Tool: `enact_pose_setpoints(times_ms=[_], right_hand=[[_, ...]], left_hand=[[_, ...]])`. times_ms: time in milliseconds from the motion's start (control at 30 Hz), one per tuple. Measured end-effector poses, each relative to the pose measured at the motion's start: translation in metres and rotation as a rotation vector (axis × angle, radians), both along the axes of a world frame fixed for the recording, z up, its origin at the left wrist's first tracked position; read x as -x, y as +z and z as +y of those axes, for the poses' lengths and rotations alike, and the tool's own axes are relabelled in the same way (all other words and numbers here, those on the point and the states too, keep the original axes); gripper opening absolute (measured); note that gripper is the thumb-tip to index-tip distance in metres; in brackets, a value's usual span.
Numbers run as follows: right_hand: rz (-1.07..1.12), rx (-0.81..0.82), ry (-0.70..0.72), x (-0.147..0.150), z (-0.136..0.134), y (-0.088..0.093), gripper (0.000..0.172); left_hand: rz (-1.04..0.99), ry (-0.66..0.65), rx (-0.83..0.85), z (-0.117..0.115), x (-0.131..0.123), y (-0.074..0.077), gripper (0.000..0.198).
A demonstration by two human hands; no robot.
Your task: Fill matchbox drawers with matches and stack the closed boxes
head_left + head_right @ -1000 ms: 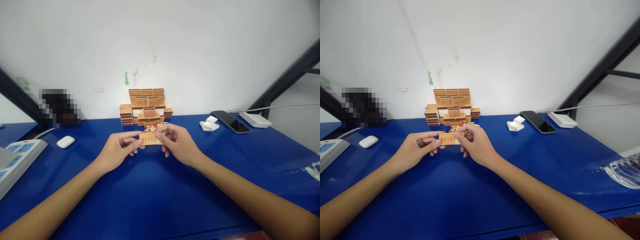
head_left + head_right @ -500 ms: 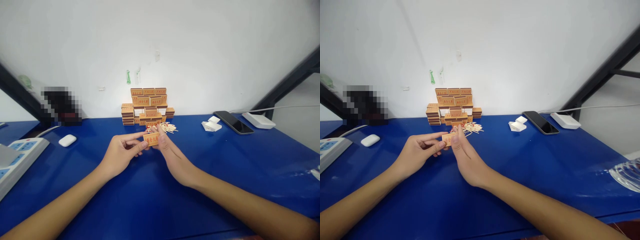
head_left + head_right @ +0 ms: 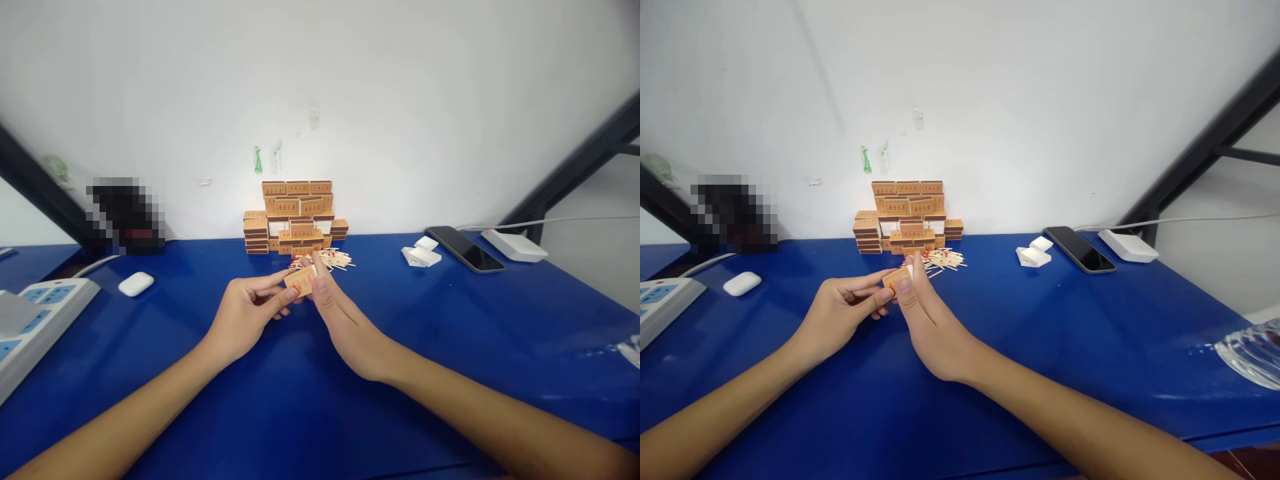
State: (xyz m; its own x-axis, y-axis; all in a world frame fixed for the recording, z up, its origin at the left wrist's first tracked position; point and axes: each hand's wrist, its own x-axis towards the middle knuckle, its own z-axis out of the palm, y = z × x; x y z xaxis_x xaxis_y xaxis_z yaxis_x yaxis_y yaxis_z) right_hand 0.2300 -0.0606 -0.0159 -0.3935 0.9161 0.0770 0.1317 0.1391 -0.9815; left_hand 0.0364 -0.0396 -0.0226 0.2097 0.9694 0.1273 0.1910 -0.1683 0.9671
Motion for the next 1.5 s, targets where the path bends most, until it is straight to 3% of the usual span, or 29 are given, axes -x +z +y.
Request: enact_pose_setpoints(times_ms=[333, 733, 867, 1000, 1200, 1300, 1500], right_hand=[[-0.191, -0.177, 0.02, -0.002, 0.007, -0.009, 0.096], [-0.22, -0.18, 0.017, -0.005, 0.01, -0.01, 0.093], [-0.313, -0.237, 0.014, -0.012, 0.018, -0.013, 0.088], [-0.457, -0.384, -0.075, -0.019, 0.029, -0.017, 0.082], [-0.684, -0.645, -0.177, -0.026, 0.041, -0.014, 0.067], [-0.738, -0.693, -0.196, -0.028, 0.042, -0.013, 0.062], [-0.759, -0.74, -0.246, -0.032, 0.04, -0.006, 0.056]], left_hand=[[0.078, -0.031, -0.041, 0.002, 0.0, 0.0, 0.058], [0.195, -0.116, -0.11, 0.002, 0.003, 0.005, 0.055], [0.225, -0.032, -0.143, 0.009, 0.01, 0.002, 0.054], [0.35, 0.113, -0.267, 0.03, 0.04, 0.014, 0.056], [0.63, 0.351, -0.369, 0.086, 0.09, 0.054, 0.063], [0.658, 0.331, -0.349, 0.113, 0.09, 0.062, 0.063], [0.702, 0.362, -0.307, 0.137, 0.074, 0.055, 0.052]])
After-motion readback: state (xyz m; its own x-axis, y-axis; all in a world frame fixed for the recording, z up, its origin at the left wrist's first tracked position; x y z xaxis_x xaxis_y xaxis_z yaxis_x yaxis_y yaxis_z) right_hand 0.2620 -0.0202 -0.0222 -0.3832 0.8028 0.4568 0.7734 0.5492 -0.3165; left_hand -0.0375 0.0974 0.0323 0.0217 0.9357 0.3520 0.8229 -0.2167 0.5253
